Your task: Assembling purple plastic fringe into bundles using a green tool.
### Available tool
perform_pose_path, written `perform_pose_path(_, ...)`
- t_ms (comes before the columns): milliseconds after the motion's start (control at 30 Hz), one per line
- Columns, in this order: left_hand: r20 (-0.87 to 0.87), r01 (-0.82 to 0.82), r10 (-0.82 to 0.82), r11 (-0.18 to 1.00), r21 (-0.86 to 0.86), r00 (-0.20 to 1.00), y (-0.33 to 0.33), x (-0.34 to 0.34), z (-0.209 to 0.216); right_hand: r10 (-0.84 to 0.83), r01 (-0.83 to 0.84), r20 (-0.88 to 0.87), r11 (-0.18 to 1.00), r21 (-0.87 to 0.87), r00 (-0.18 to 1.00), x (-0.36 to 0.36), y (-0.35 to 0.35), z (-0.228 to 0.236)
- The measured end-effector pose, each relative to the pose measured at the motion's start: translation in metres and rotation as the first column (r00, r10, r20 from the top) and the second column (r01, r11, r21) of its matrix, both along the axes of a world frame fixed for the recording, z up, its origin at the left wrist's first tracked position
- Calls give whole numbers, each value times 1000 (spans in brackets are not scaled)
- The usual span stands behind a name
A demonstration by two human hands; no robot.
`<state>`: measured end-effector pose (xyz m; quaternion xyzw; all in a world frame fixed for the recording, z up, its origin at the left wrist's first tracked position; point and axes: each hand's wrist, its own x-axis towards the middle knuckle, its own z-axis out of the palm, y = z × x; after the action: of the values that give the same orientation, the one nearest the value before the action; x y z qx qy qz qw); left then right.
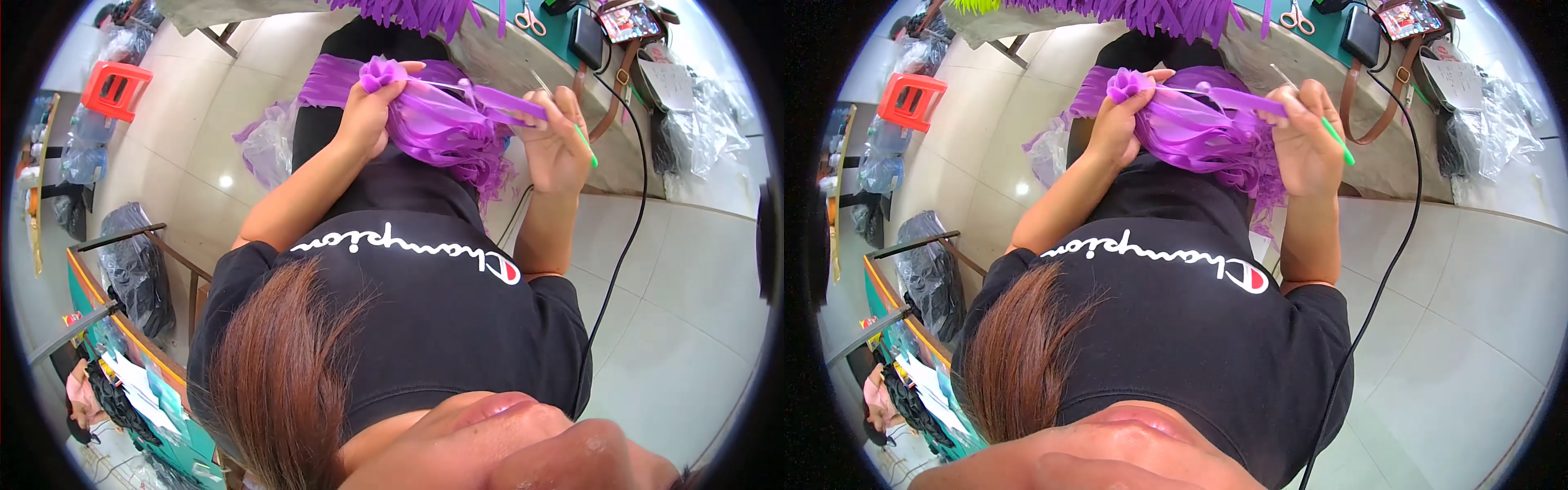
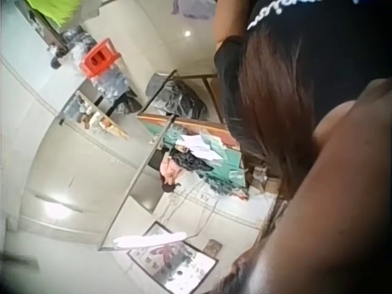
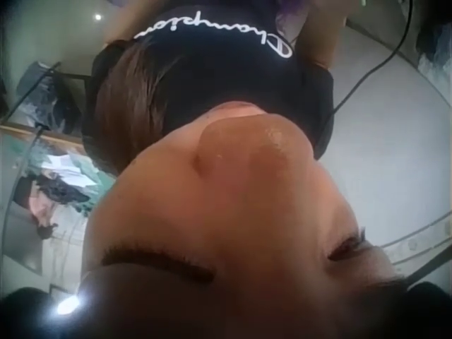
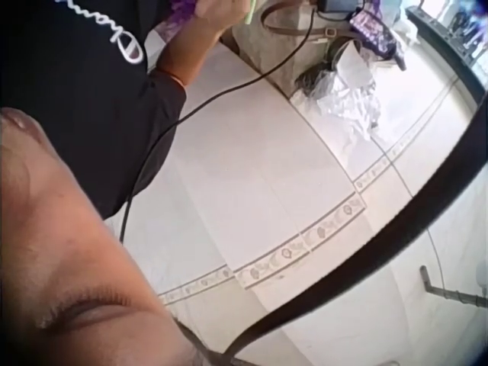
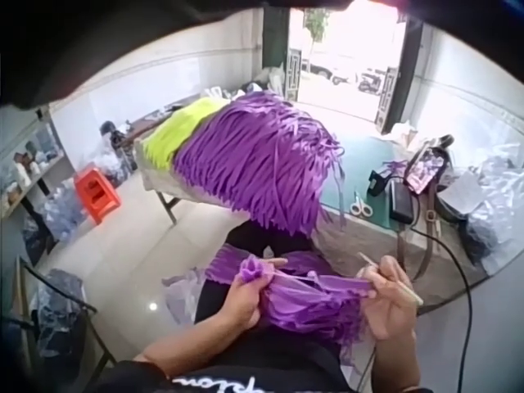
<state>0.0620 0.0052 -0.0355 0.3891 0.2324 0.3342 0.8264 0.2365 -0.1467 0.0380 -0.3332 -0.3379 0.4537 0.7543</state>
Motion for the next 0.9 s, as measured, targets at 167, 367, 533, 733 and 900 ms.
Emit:
perform_pose_path(167, 93, 123, -87, 844, -521, 992, 12, -3, -14, -9, 17, -48, 987, 161, 999, 2, 0, 5)
perform_pose_path(367, -12, 215, -214, 975, 60, 977, -11, -6, 17, -165, 162, 226, 986, 32, 960, -15, 7, -5)
perform_pose_path(533, -17, 299, -302, 930, 214, 953, -27, -11, 31, -173, 190, 398, 982, -4, 901, -27, 14, -15)
perform_pose_path(733, 93, 277, -286, 956, 100, 954, -30, -11, 37, -112, 159, 503, 986, -51, 857, -36, 13, -17)
perform_pose_path(900, 135, 157, -163, 986, 54, 977, -31, -10, 29, -54, 120, 419, 984, -133, 906, -35, 14, -18)
